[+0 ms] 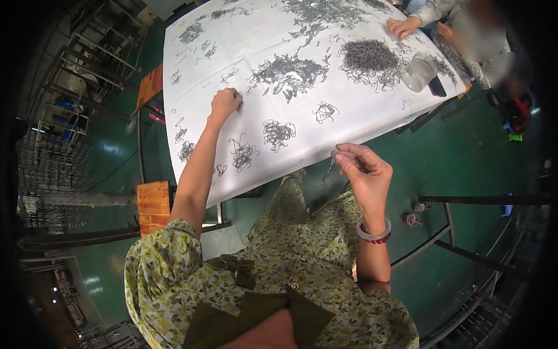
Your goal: The person sits at a table and repeatedly picks up small wire pieces, bends them into loops, and places them into a pile. They occasionally adjust the pile of wires on the table while continuing the repetitive assembly.
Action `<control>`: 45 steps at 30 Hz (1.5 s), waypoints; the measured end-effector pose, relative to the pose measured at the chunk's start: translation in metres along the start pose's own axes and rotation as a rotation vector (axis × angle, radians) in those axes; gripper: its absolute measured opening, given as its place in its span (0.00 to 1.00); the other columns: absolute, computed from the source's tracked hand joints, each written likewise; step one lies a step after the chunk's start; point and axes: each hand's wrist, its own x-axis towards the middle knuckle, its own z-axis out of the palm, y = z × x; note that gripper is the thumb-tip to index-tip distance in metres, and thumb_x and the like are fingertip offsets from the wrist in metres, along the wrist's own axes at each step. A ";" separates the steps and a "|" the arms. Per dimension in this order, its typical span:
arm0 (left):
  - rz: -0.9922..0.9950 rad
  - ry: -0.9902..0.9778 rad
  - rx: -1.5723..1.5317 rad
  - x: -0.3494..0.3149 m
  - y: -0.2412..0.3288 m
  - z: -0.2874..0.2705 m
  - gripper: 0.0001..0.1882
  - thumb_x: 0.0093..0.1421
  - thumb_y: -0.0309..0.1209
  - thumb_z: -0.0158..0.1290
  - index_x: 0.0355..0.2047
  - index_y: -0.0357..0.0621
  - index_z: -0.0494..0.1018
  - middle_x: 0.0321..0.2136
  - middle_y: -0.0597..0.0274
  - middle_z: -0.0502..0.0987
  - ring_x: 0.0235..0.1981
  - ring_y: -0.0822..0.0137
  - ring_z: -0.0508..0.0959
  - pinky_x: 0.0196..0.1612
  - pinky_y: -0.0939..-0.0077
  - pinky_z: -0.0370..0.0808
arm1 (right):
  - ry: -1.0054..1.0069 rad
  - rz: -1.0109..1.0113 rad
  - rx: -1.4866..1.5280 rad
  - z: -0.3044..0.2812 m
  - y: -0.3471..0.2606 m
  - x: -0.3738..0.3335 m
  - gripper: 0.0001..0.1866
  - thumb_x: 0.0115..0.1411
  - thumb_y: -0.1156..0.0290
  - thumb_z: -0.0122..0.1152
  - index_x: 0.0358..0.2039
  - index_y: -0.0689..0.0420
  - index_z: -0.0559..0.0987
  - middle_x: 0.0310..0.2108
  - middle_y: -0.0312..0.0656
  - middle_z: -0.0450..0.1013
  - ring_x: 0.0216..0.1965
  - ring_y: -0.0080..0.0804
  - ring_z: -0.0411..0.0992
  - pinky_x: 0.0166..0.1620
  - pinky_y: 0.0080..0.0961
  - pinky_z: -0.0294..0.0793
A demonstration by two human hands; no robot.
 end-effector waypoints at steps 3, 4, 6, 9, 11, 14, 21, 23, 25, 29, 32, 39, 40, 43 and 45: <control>0.071 -0.022 -0.333 0.009 -0.008 -0.012 0.10 0.52 0.34 0.56 0.30 0.41 0.80 0.26 0.51 0.80 0.29 0.53 0.80 0.37 0.61 0.76 | 0.006 -0.007 -0.004 0.000 0.001 0.000 0.09 0.51 0.85 0.63 0.34 0.67 0.80 0.28 0.41 0.77 0.25 0.17 0.71 0.27 0.13 0.69; 0.086 -0.023 -0.221 0.011 -0.010 -0.014 0.10 0.51 0.34 0.56 0.29 0.41 0.80 0.26 0.52 0.80 0.28 0.55 0.80 0.36 0.64 0.75 | 0.012 -0.007 -0.010 0.000 0.001 0.001 0.09 0.51 0.85 0.63 0.34 0.67 0.80 0.28 0.41 0.77 0.25 0.17 0.71 0.27 0.13 0.69; 0.114 -0.022 -0.017 0.013 -0.011 -0.018 0.10 0.50 0.34 0.57 0.29 0.41 0.81 0.25 0.55 0.80 0.27 0.59 0.79 0.36 0.69 0.75 | 0.021 0.001 -0.008 0.001 0.001 0.002 0.09 0.51 0.85 0.64 0.34 0.67 0.80 0.28 0.41 0.77 0.25 0.17 0.71 0.27 0.13 0.70; -0.095 -0.265 -0.358 0.013 -0.009 -0.016 0.09 0.51 0.32 0.57 0.28 0.41 0.81 0.25 0.56 0.80 0.28 0.63 0.79 0.36 0.72 0.74 | 0.040 0.013 0.004 0.000 0.002 0.002 0.08 0.50 0.85 0.64 0.34 0.66 0.80 0.28 0.40 0.77 0.24 0.17 0.71 0.26 0.13 0.69; -0.114 -0.326 -0.363 0.009 -0.007 -0.013 0.09 0.51 0.32 0.57 0.28 0.40 0.81 0.25 0.57 0.80 0.30 0.64 0.78 0.37 0.71 0.74 | 0.041 -0.003 -0.018 -0.001 0.003 0.001 0.08 0.50 0.85 0.64 0.33 0.66 0.80 0.27 0.39 0.77 0.24 0.17 0.70 0.26 0.13 0.69; 0.061 -0.205 -0.215 0.007 -0.004 -0.011 0.11 0.53 0.34 0.57 0.30 0.39 0.80 0.27 0.55 0.80 0.31 0.63 0.79 0.38 0.71 0.74 | 0.049 -0.004 -0.024 -0.002 0.003 -0.001 0.08 0.50 0.85 0.64 0.33 0.67 0.80 0.27 0.40 0.77 0.23 0.17 0.70 0.26 0.13 0.69; 0.046 -0.087 -0.184 0.014 -0.002 -0.016 0.11 0.54 0.34 0.55 0.34 0.42 0.80 0.32 0.53 0.80 0.34 0.59 0.79 0.41 0.68 0.73 | 0.024 0.003 -0.007 0.000 -0.004 0.002 0.08 0.51 0.84 0.64 0.34 0.67 0.80 0.28 0.40 0.77 0.25 0.17 0.71 0.27 0.13 0.70; 0.051 -0.095 -0.158 0.017 0.002 -0.024 0.11 0.54 0.34 0.55 0.34 0.41 0.79 0.31 0.53 0.80 0.34 0.59 0.79 0.41 0.68 0.73 | 0.040 0.010 -0.010 0.001 -0.005 0.001 0.08 0.51 0.84 0.63 0.34 0.67 0.80 0.27 0.40 0.77 0.25 0.17 0.72 0.27 0.13 0.70; 0.004 -0.150 -0.180 0.011 0.013 -0.036 0.11 0.55 0.32 0.54 0.34 0.38 0.79 0.30 0.53 0.80 0.32 0.63 0.79 0.38 0.72 0.74 | 0.031 0.006 0.016 0.001 -0.006 0.000 0.08 0.51 0.84 0.63 0.34 0.67 0.80 0.27 0.40 0.77 0.25 0.17 0.72 0.27 0.13 0.70; 0.051 -0.323 -0.818 -0.028 0.071 -0.069 0.10 0.56 0.31 0.55 0.34 0.36 0.78 0.29 0.57 0.80 0.31 0.71 0.78 0.33 0.78 0.73 | 0.032 0.018 -0.033 -0.001 -0.004 -0.001 0.08 0.52 0.83 0.64 0.35 0.67 0.80 0.27 0.40 0.77 0.25 0.18 0.72 0.27 0.12 0.71; 0.219 -0.484 -1.206 -0.097 0.129 -0.081 0.09 0.56 0.31 0.58 0.34 0.38 0.78 0.27 0.61 0.80 0.30 0.72 0.78 0.33 0.80 0.73 | 0.052 0.069 -0.029 -0.001 0.005 -0.001 0.09 0.52 0.82 0.64 0.35 0.67 0.80 0.27 0.40 0.77 0.26 0.18 0.72 0.27 0.13 0.72; 0.336 -0.450 -1.290 -0.170 0.199 -0.082 0.06 0.56 0.28 0.58 0.33 0.39 0.78 0.38 0.62 0.76 0.40 0.72 0.75 0.44 0.75 0.73 | 0.062 0.039 0.035 0.004 0.021 0.000 0.09 0.53 0.83 0.62 0.36 0.68 0.79 0.29 0.40 0.77 0.27 0.20 0.73 0.29 0.15 0.73; 0.310 -0.466 -1.217 -0.170 0.200 -0.081 0.06 0.56 0.28 0.58 0.33 0.39 0.78 0.39 0.62 0.75 0.41 0.72 0.74 0.45 0.75 0.73 | 0.059 0.043 0.028 0.004 0.021 -0.001 0.09 0.53 0.83 0.62 0.36 0.68 0.79 0.29 0.40 0.77 0.27 0.20 0.73 0.29 0.15 0.73; 0.351 -0.315 -1.166 -0.174 0.200 -0.071 0.06 0.56 0.28 0.58 0.33 0.40 0.78 0.38 0.61 0.75 0.39 0.72 0.75 0.43 0.77 0.74 | 0.067 0.055 0.001 0.005 0.021 -0.002 0.09 0.53 0.83 0.62 0.37 0.67 0.79 0.30 0.39 0.77 0.26 0.18 0.71 0.29 0.14 0.72; 0.382 -0.219 -1.102 -0.176 0.202 -0.065 0.07 0.57 0.28 0.57 0.34 0.39 0.76 0.38 0.61 0.76 0.38 0.72 0.75 0.43 0.77 0.73 | 0.083 0.041 -0.015 0.008 0.023 -0.003 0.10 0.53 0.83 0.61 0.38 0.66 0.79 0.30 0.38 0.77 0.26 0.17 0.71 0.29 0.13 0.71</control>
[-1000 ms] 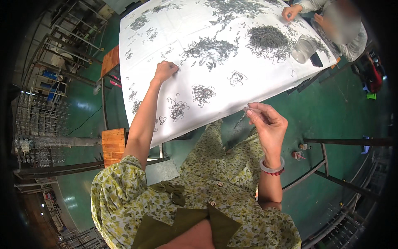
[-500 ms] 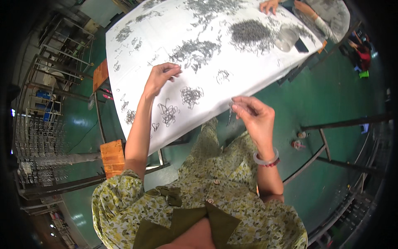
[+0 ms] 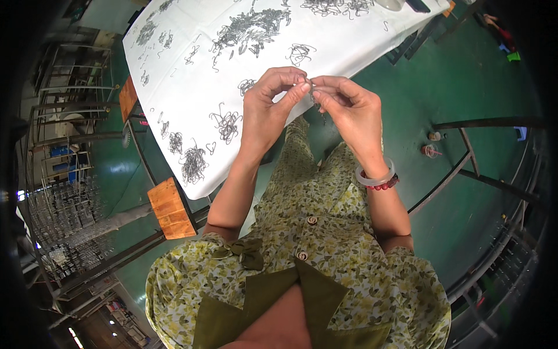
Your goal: The person sits at a table and repeatedly picks up small wire pieces, bends them into loops, and places them into a pile. They occasionally adjust the pile of wires on the table while continuing the repetitive assembly.
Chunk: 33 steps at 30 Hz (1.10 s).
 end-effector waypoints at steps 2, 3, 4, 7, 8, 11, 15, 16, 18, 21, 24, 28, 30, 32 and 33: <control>0.011 0.064 -0.036 -0.002 -0.002 0.008 0.07 0.58 0.27 0.56 0.35 0.38 0.75 0.37 0.60 0.77 0.38 0.72 0.76 0.44 0.77 0.73 | 0.022 -0.015 -0.050 0.001 -0.001 -0.001 0.11 0.53 0.82 0.61 0.39 0.65 0.79 0.30 0.38 0.77 0.26 0.17 0.70 0.29 0.13 0.70; -0.002 0.098 -0.051 -0.002 -0.001 0.011 0.07 0.58 0.27 0.55 0.35 0.37 0.75 0.37 0.60 0.78 0.38 0.72 0.76 0.44 0.77 0.73 | 0.029 -0.026 -0.088 0.001 -0.002 -0.002 0.12 0.54 0.82 0.61 0.40 0.64 0.79 0.30 0.38 0.77 0.26 0.16 0.70 0.29 0.12 0.70; 0.001 0.103 -0.049 -0.003 0.000 0.013 0.06 0.59 0.27 0.54 0.36 0.37 0.74 0.36 0.60 0.78 0.38 0.72 0.76 0.44 0.77 0.73 | 0.019 -0.075 -0.113 0.001 -0.004 -0.001 0.12 0.54 0.82 0.61 0.41 0.63 0.79 0.30 0.38 0.77 0.26 0.16 0.70 0.29 0.12 0.69; 0.048 0.155 -0.021 -0.005 0.006 0.013 0.05 0.60 0.25 0.51 0.35 0.36 0.73 0.33 0.60 0.79 0.38 0.73 0.77 0.44 0.78 0.72 | 0.109 -0.078 -0.031 -0.002 -0.007 0.011 0.14 0.54 0.82 0.60 0.42 0.62 0.79 0.30 0.38 0.78 0.26 0.15 0.69 0.29 0.13 0.69; 0.038 0.150 -0.022 -0.005 0.007 0.011 0.05 0.61 0.25 0.51 0.35 0.36 0.73 0.33 0.60 0.79 0.38 0.73 0.77 0.43 0.78 0.72 | 0.132 -0.096 -0.004 -0.003 -0.005 0.021 0.13 0.55 0.81 0.60 0.42 0.62 0.79 0.30 0.39 0.78 0.27 0.16 0.71 0.29 0.14 0.70; 0.001 0.139 -0.008 -0.006 0.005 0.007 0.04 0.61 0.24 0.51 0.35 0.36 0.73 0.33 0.59 0.79 0.37 0.73 0.77 0.43 0.78 0.73 | 0.040 -0.085 -0.181 -0.007 0.010 0.064 0.11 0.56 0.79 0.59 0.41 0.62 0.80 0.31 0.40 0.78 0.28 0.17 0.72 0.29 0.14 0.70; -0.008 0.132 0.006 -0.009 -0.008 0.004 0.04 0.60 0.22 0.51 0.34 0.35 0.73 0.33 0.59 0.79 0.37 0.74 0.77 0.43 0.79 0.73 | -0.219 -0.155 -0.477 0.031 0.064 0.153 0.09 0.55 0.75 0.58 0.37 0.60 0.81 0.32 0.47 0.78 0.33 0.35 0.77 0.39 0.24 0.73; -0.013 0.113 -0.003 -0.009 -0.011 0.003 0.04 0.60 0.22 0.51 0.36 0.36 0.72 0.33 0.58 0.79 0.37 0.73 0.77 0.43 0.78 0.73 | -0.224 -0.236 -0.553 0.045 0.079 0.172 0.10 0.53 0.79 0.56 0.36 0.62 0.80 0.32 0.51 0.77 0.34 0.44 0.76 0.39 0.31 0.73; 0.005 0.109 -0.044 -0.008 -0.017 0.001 0.05 0.60 0.22 0.51 0.37 0.36 0.72 0.33 0.59 0.78 0.37 0.72 0.77 0.43 0.78 0.73 | -0.265 -0.420 -0.667 0.068 0.102 0.201 0.09 0.51 0.81 0.54 0.33 0.64 0.79 0.30 0.53 0.76 0.34 0.48 0.75 0.39 0.35 0.73; 0.056 0.103 -0.014 -0.007 -0.022 -0.005 0.06 0.60 0.22 0.51 0.38 0.37 0.70 0.33 0.58 0.78 0.37 0.70 0.77 0.42 0.76 0.74 | -0.328 -0.604 -0.872 0.085 0.124 0.218 0.09 0.45 0.86 0.51 0.29 0.68 0.77 0.26 0.58 0.73 0.33 0.54 0.73 0.39 0.41 0.73; 0.072 0.116 0.003 -0.006 -0.020 -0.008 0.06 0.60 0.22 0.51 0.38 0.38 0.71 0.33 0.58 0.78 0.37 0.70 0.77 0.41 0.76 0.74 | -0.384 -0.716 -1.114 0.091 0.128 0.220 0.09 0.43 0.87 0.51 0.27 0.68 0.76 0.25 0.58 0.73 0.32 0.56 0.73 0.39 0.42 0.73; 0.035 0.124 -0.031 -0.006 -0.015 -0.010 0.06 0.60 0.22 0.51 0.38 0.38 0.72 0.33 0.58 0.78 0.37 0.70 0.77 0.41 0.76 0.73 | -0.410 -0.635 -1.054 0.085 0.110 0.217 0.09 0.43 0.86 0.53 0.27 0.68 0.78 0.25 0.55 0.74 0.29 0.48 0.74 0.36 0.37 0.74; 0.028 0.138 -0.026 -0.008 -0.012 -0.010 0.06 0.60 0.23 0.52 0.37 0.37 0.73 0.33 0.59 0.78 0.37 0.72 0.77 0.41 0.78 0.73 | -0.386 -0.361 -0.742 0.078 0.092 0.201 0.08 0.46 0.85 0.55 0.29 0.69 0.78 0.24 0.51 0.75 0.26 0.39 0.74 0.34 0.32 0.74; -0.031 0.145 -0.047 -0.011 -0.010 -0.009 0.05 0.60 0.23 0.52 0.37 0.37 0.74 0.34 0.59 0.78 0.36 0.73 0.76 0.41 0.79 0.73 | -0.347 0.057 -0.283 0.055 0.062 0.173 0.08 0.50 0.82 0.58 0.32 0.70 0.79 0.24 0.47 0.75 0.25 0.29 0.73 0.32 0.25 0.72; -0.040 0.165 -0.042 -0.011 -0.009 -0.008 0.05 0.60 0.24 0.52 0.36 0.37 0.74 0.34 0.60 0.78 0.36 0.74 0.76 0.41 0.79 0.73 | -0.334 0.092 -0.173 0.046 0.047 0.155 0.08 0.51 0.81 0.59 0.33 0.70 0.78 0.24 0.45 0.74 0.25 0.26 0.71 0.32 0.22 0.71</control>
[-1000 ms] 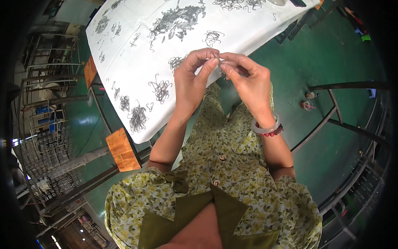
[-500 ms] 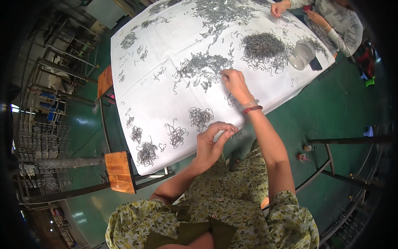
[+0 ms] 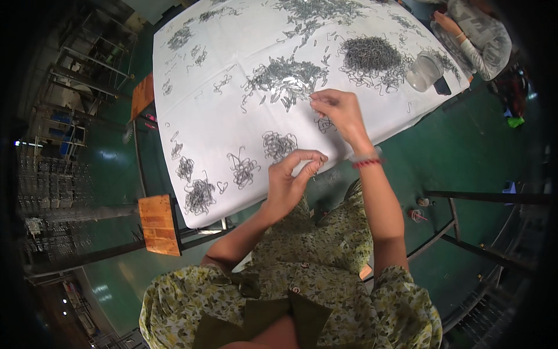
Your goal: The person sits at a table and repeatedly picks up small wire pieces, bends them into loops, and places them into a pile. They occasionally adjust the pile of wires on the table while continuing the repetitive assembly.
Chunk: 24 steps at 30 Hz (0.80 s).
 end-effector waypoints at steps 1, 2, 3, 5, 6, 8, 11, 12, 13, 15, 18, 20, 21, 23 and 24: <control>-0.007 0.017 -0.024 0.000 -0.001 0.001 0.06 0.59 0.24 0.53 0.36 0.37 0.75 0.33 0.61 0.79 0.35 0.74 0.76 0.40 0.80 0.73 | 0.007 0.000 0.109 -0.005 -0.012 -0.023 0.10 0.52 0.79 0.60 0.34 0.71 0.78 0.24 0.43 0.74 0.25 0.24 0.70 0.31 0.20 0.70; -0.047 0.010 -0.074 0.000 -0.001 0.002 0.06 0.59 0.24 0.54 0.37 0.37 0.75 0.32 0.62 0.79 0.34 0.75 0.76 0.40 0.80 0.73 | -0.019 -0.059 0.240 -0.009 -0.023 -0.047 0.11 0.53 0.78 0.61 0.35 0.71 0.78 0.24 0.40 0.73 0.24 0.21 0.68 0.30 0.18 0.68; -0.074 0.021 -0.114 0.000 -0.002 0.004 0.06 0.59 0.24 0.54 0.37 0.37 0.75 0.32 0.62 0.79 0.34 0.75 0.76 0.39 0.80 0.73 | 0.036 -0.003 0.266 -0.013 -0.033 -0.070 0.10 0.52 0.78 0.61 0.34 0.72 0.77 0.25 0.40 0.73 0.24 0.22 0.68 0.30 0.18 0.68; -0.001 0.085 -0.134 0.003 -0.004 0.005 0.07 0.58 0.24 0.55 0.37 0.37 0.76 0.31 0.64 0.79 0.33 0.76 0.76 0.38 0.82 0.73 | 0.073 -0.023 0.321 -0.012 -0.048 -0.106 0.09 0.52 0.80 0.61 0.33 0.72 0.77 0.26 0.41 0.73 0.24 0.23 0.68 0.29 0.18 0.66; -0.046 0.063 -0.191 0.003 -0.003 0.005 0.07 0.58 0.24 0.55 0.37 0.37 0.76 0.31 0.64 0.79 0.33 0.76 0.76 0.38 0.82 0.73 | 0.088 -0.044 0.335 -0.009 -0.053 -0.118 0.07 0.52 0.82 0.61 0.32 0.72 0.77 0.26 0.41 0.73 0.24 0.23 0.68 0.28 0.17 0.66; -0.109 0.026 -0.276 0.001 -0.002 0.006 0.06 0.57 0.24 0.55 0.36 0.36 0.76 0.31 0.63 0.79 0.34 0.77 0.76 0.38 0.82 0.73 | 0.097 -0.080 0.234 -0.005 -0.059 -0.131 0.06 0.51 0.85 0.61 0.31 0.70 0.77 0.26 0.40 0.72 0.25 0.22 0.67 0.27 0.16 0.65; -0.079 0.023 -0.295 0.000 0.001 0.007 0.07 0.57 0.25 0.56 0.36 0.36 0.76 0.31 0.63 0.79 0.35 0.76 0.76 0.39 0.81 0.74 | 0.120 -0.187 0.257 0.001 -0.059 -0.131 0.05 0.52 0.86 0.61 0.31 0.68 0.78 0.27 0.38 0.72 0.24 0.20 0.67 0.26 0.15 0.64; -0.085 0.013 -0.309 0.001 0.002 0.007 0.08 0.57 0.25 0.57 0.36 0.36 0.76 0.31 0.63 0.79 0.35 0.76 0.76 0.39 0.80 0.74 | 0.120 -0.195 0.230 0.002 -0.058 -0.131 0.05 0.52 0.85 0.62 0.30 0.68 0.78 0.27 0.38 0.72 0.24 0.20 0.66 0.26 0.15 0.64; -0.079 0.030 -0.235 0.000 0.004 0.006 0.08 0.56 0.26 0.57 0.36 0.35 0.76 0.31 0.61 0.80 0.35 0.75 0.77 0.39 0.79 0.74 | 0.125 -0.214 0.211 0.003 -0.058 -0.130 0.04 0.52 0.85 0.62 0.30 0.68 0.78 0.27 0.38 0.72 0.24 0.19 0.66 0.26 0.14 0.64; -0.025 0.035 -0.160 -0.001 0.006 0.003 0.08 0.56 0.26 0.57 0.35 0.35 0.76 0.31 0.60 0.80 0.35 0.73 0.78 0.39 0.78 0.75 | 0.147 -0.239 0.162 0.004 -0.056 -0.130 0.04 0.52 0.84 0.62 0.30 0.67 0.78 0.28 0.38 0.72 0.23 0.18 0.65 0.25 0.14 0.63; 0.082 0.028 -0.062 -0.002 0.005 -0.004 0.08 0.55 0.26 0.58 0.35 0.36 0.77 0.30 0.59 0.80 0.34 0.70 0.79 0.40 0.77 0.75 | 0.163 -0.242 0.151 0.006 -0.057 -0.130 0.04 0.52 0.84 0.62 0.30 0.67 0.78 0.28 0.39 0.73 0.24 0.18 0.66 0.25 0.13 0.63; 0.121 0.015 -0.040 -0.003 0.002 -0.006 0.08 0.55 0.27 0.58 0.35 0.38 0.77 0.31 0.59 0.80 0.34 0.67 0.79 0.40 0.74 0.74 | 0.171 -0.215 0.161 0.007 -0.059 -0.131 0.04 0.52 0.84 0.62 0.31 0.67 0.77 0.28 0.40 0.74 0.25 0.18 0.67 0.26 0.13 0.65; 0.123 0.006 -0.048 -0.005 0.000 -0.006 0.08 0.55 0.28 0.58 0.35 0.39 0.77 0.31 0.58 0.80 0.35 0.66 0.78 0.40 0.72 0.74 | 0.183 -0.201 0.160 0.008 -0.061 -0.131 0.05 0.52 0.84 0.62 0.31 0.67 0.77 0.28 0.40 0.75 0.25 0.18 0.67 0.27 0.13 0.65; 0.139 0.034 -0.058 -0.004 -0.005 -0.008 0.08 0.55 0.28 0.57 0.36 0.41 0.77 0.33 0.59 0.79 0.38 0.63 0.77 0.41 0.70 0.73 | 0.165 -0.209 0.169 0.010 -0.065 -0.133 0.05 0.52 0.84 0.62 0.32 0.68 0.77 0.28 0.41 0.75 0.27 0.20 0.70 0.29 0.14 0.68; 0.153 0.070 -0.060 -0.001 -0.009 -0.012 0.09 0.55 0.28 0.57 0.37 0.41 0.77 0.33 0.59 0.80 0.39 0.62 0.77 0.42 0.69 0.73 | 0.155 -0.228 0.184 0.011 -0.067 -0.134 0.06 0.52 0.84 0.62 0.32 0.68 0.77 0.28 0.42 0.76 0.28 0.21 0.71 0.31 0.14 0.70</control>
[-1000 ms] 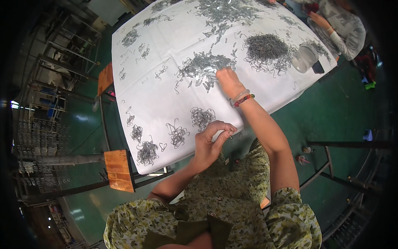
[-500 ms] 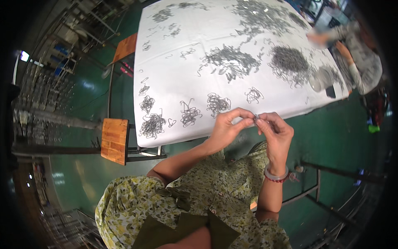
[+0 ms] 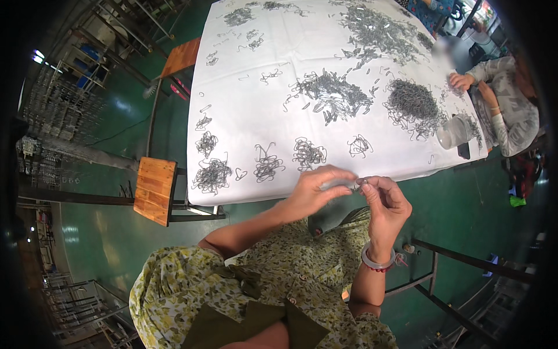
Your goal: The person sits at a table and repeatedly picks up small wire pieces, bends them into loops, and places them into a pile. They occasionally adjust the pile of wires on the table while continuing the repetitive assembly.
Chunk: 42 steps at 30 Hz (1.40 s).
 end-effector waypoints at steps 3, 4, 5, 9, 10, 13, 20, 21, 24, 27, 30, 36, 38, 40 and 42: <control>-0.017 0.018 0.135 0.028 -0.032 -0.041 0.12 0.55 0.25 0.55 0.42 0.44 0.76 0.38 0.57 0.79 0.41 0.65 0.76 0.45 0.73 0.74 | 0.090 0.015 -0.045 0.003 -0.008 -0.003 0.07 0.52 0.85 0.61 0.33 0.68 0.77 0.29 0.43 0.76 0.31 0.25 0.74 0.35 0.17 0.73; 0.119 -0.015 0.413 0.052 -0.051 -0.070 0.11 0.56 0.25 0.54 0.40 0.47 0.78 0.36 0.57 0.79 0.38 0.63 0.76 0.44 0.72 0.74 | 0.091 0.022 -0.056 0.002 -0.012 -0.003 0.07 0.52 0.86 0.61 0.34 0.68 0.77 0.29 0.43 0.75 0.31 0.27 0.74 0.35 0.18 0.74; 0.075 -0.012 0.741 0.071 -0.067 -0.096 0.10 0.56 0.25 0.53 0.38 0.50 0.79 0.32 0.57 0.78 0.35 0.61 0.75 0.42 0.69 0.74 | 0.094 0.035 -0.068 0.001 -0.015 -0.004 0.07 0.52 0.86 0.61 0.34 0.68 0.77 0.29 0.43 0.75 0.32 0.28 0.75 0.36 0.18 0.74; 0.085 -0.112 1.218 0.106 -0.128 -0.165 0.09 0.55 0.26 0.53 0.35 0.51 0.79 0.30 0.58 0.75 0.36 0.58 0.73 0.41 0.65 0.74 | 0.024 -0.053 -0.111 -0.005 -0.019 -0.003 0.07 0.52 0.87 0.60 0.33 0.68 0.78 0.28 0.43 0.75 0.30 0.25 0.73 0.35 0.17 0.72; 0.094 -0.178 1.236 0.108 -0.137 -0.173 0.08 0.55 0.27 0.53 0.34 0.51 0.79 0.31 0.57 0.75 0.36 0.58 0.73 0.41 0.65 0.74 | -0.004 -0.091 -0.129 -0.007 -0.020 -0.003 0.06 0.53 0.87 0.60 0.33 0.68 0.78 0.28 0.43 0.75 0.30 0.25 0.72 0.34 0.17 0.71; 0.083 -0.283 1.242 0.110 -0.145 -0.177 0.06 0.56 0.29 0.52 0.33 0.48 0.77 0.32 0.56 0.75 0.37 0.57 0.73 0.41 0.65 0.74 | 0.030 -0.006 -0.118 -0.010 -0.019 -0.006 0.06 0.53 0.86 0.60 0.33 0.67 0.79 0.29 0.43 0.76 0.29 0.23 0.71 0.33 0.16 0.70; 0.061 -0.418 1.107 0.057 -0.108 -0.115 0.07 0.57 0.32 0.50 0.31 0.44 0.75 0.30 0.55 0.78 0.36 0.56 0.78 0.38 0.63 0.75 | 0.044 0.064 -0.076 -0.012 -0.012 -0.013 0.09 0.54 0.85 0.60 0.37 0.68 0.78 0.31 0.43 0.76 0.32 0.25 0.74 0.34 0.16 0.72; -0.021 -0.464 1.050 0.050 -0.105 -0.108 0.07 0.56 0.32 0.51 0.31 0.44 0.76 0.30 0.55 0.78 0.35 0.56 0.78 0.38 0.63 0.75 | 0.040 0.056 -0.061 -0.012 -0.011 -0.013 0.10 0.54 0.86 0.60 0.38 0.68 0.78 0.31 0.43 0.76 0.33 0.26 0.75 0.35 0.17 0.73; -0.087 -0.329 0.924 0.059 -0.105 -0.109 0.08 0.55 0.32 0.52 0.31 0.43 0.78 0.30 0.54 0.79 0.33 0.54 0.79 0.39 0.64 0.75 | 0.053 0.064 -0.059 -0.014 -0.009 -0.012 0.11 0.53 0.86 0.60 0.39 0.69 0.77 0.31 0.43 0.76 0.34 0.28 0.76 0.38 0.19 0.75; -0.188 -0.008 0.895 0.098 -0.118 -0.134 0.08 0.55 0.31 0.53 0.29 0.40 0.79 0.30 0.48 0.79 0.33 0.53 0.79 0.39 0.63 0.75 | 0.078 0.082 -0.077 -0.014 -0.010 -0.013 0.12 0.53 0.86 0.60 0.40 0.69 0.77 0.31 0.43 0.77 0.34 0.28 0.76 0.39 0.19 0.76; -0.290 0.115 0.907 0.120 -0.139 -0.151 0.08 0.53 0.30 0.54 0.27 0.38 0.79 0.29 0.45 0.78 0.33 0.51 0.79 0.37 0.61 0.75 | 0.101 0.104 -0.059 -0.014 -0.012 -0.013 0.11 0.53 0.86 0.60 0.39 0.70 0.77 0.31 0.44 0.77 0.34 0.28 0.76 0.39 0.19 0.76; -0.184 0.139 1.094 0.123 -0.155 -0.150 0.08 0.55 0.26 0.50 0.28 0.34 0.76 0.31 0.43 0.76 0.33 0.47 0.77 0.37 0.59 0.74 | 0.132 0.094 -0.087 -0.017 -0.012 -0.012 0.12 0.53 0.86 0.60 0.40 0.70 0.77 0.31 0.44 0.76 0.33 0.26 0.75 0.38 0.18 0.75; -0.199 0.203 0.975 0.117 -0.142 -0.147 0.08 0.57 0.25 0.47 0.28 0.32 0.75 0.32 0.41 0.75 0.35 0.45 0.76 0.38 0.58 0.74 | 0.141 0.103 -0.085 -0.018 -0.012 -0.014 0.12 0.53 0.86 0.60 0.40 0.70 0.77 0.31 0.44 0.76 0.33 0.26 0.75 0.38 0.18 0.75; -0.166 0.093 0.792 0.105 -0.124 -0.140 0.07 0.55 0.25 0.49 0.30 0.35 0.75 0.31 0.44 0.77 0.33 0.48 0.77 0.38 0.61 0.73 | 0.132 0.054 -0.032 -0.018 -0.010 -0.014 0.13 0.53 0.86 0.60 0.41 0.70 0.76 0.31 0.43 0.76 0.34 0.26 0.75 0.38 0.18 0.75; -0.070 -0.119 0.738 0.081 -0.109 -0.127 0.05 0.55 0.25 0.51 0.30 0.38 0.76 0.29 0.46 0.78 0.30 0.51 0.78 0.36 0.65 0.73 | 0.122 0.056 -0.038 -0.018 -0.008 -0.015 0.14 0.53 0.86 0.60 0.42 0.70 0.76 0.31 0.42 0.76 0.34 0.26 0.75 0.39 0.18 0.75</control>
